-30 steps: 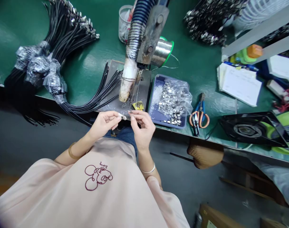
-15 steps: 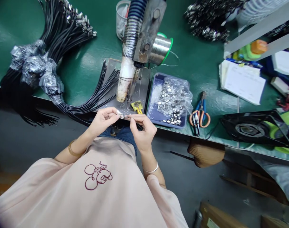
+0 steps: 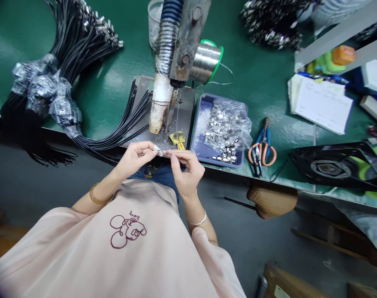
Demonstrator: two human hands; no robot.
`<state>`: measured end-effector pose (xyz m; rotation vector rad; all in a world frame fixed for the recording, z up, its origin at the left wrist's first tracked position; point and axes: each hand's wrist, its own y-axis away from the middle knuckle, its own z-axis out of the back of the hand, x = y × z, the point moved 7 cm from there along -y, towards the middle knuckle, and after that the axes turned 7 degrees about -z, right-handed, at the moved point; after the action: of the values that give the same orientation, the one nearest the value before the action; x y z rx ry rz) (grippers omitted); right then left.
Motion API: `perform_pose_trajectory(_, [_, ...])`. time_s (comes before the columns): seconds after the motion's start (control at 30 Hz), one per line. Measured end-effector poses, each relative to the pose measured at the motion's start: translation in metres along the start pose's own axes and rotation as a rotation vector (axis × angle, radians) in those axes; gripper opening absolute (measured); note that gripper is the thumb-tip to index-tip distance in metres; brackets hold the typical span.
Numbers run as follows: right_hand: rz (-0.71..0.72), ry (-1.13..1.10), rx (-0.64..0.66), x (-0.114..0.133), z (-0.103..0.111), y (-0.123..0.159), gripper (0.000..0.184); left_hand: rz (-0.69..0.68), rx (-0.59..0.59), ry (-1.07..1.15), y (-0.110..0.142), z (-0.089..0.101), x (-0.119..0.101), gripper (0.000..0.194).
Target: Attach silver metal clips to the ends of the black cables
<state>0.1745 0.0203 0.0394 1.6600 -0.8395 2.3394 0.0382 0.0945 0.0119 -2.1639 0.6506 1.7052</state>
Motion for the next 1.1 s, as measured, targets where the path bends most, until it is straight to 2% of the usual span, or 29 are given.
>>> perform_pose_trajectory(0.13, [-0.029, 0.039, 0.039, -0.004, -0.003, -0.002, 0.005, -0.025, -0.02, -0.021, 0.0, 0.003, 0.001, 0.033])
perform_pose_trajectory(0.23, [0.061, 0.159, 0.085, 0.003, -0.008, -0.003, 0.007, -0.022, -0.043, -0.045, -0.001, 0.006, 0.001, 0.033])
perform_pose_trajectory(0.43, [0.288, 0.281, 0.071, 0.017, -0.011, -0.003, 0.012, -0.029, -0.062, -0.033, -0.005, 0.005, 0.0, 0.033])
perform_pose_trajectory(0.8, [0.437, 0.389, 0.067, 0.018, -0.017, -0.003, 0.017, -0.024, -0.147, 0.031, -0.011, 0.008, 0.006, 0.022])
perform_pose_trajectory(1.1, [0.348, 0.364, 0.075, 0.007, -0.017, -0.007, 0.016, -0.048, -0.156, -0.008, -0.017, 0.009, 0.005, 0.026])
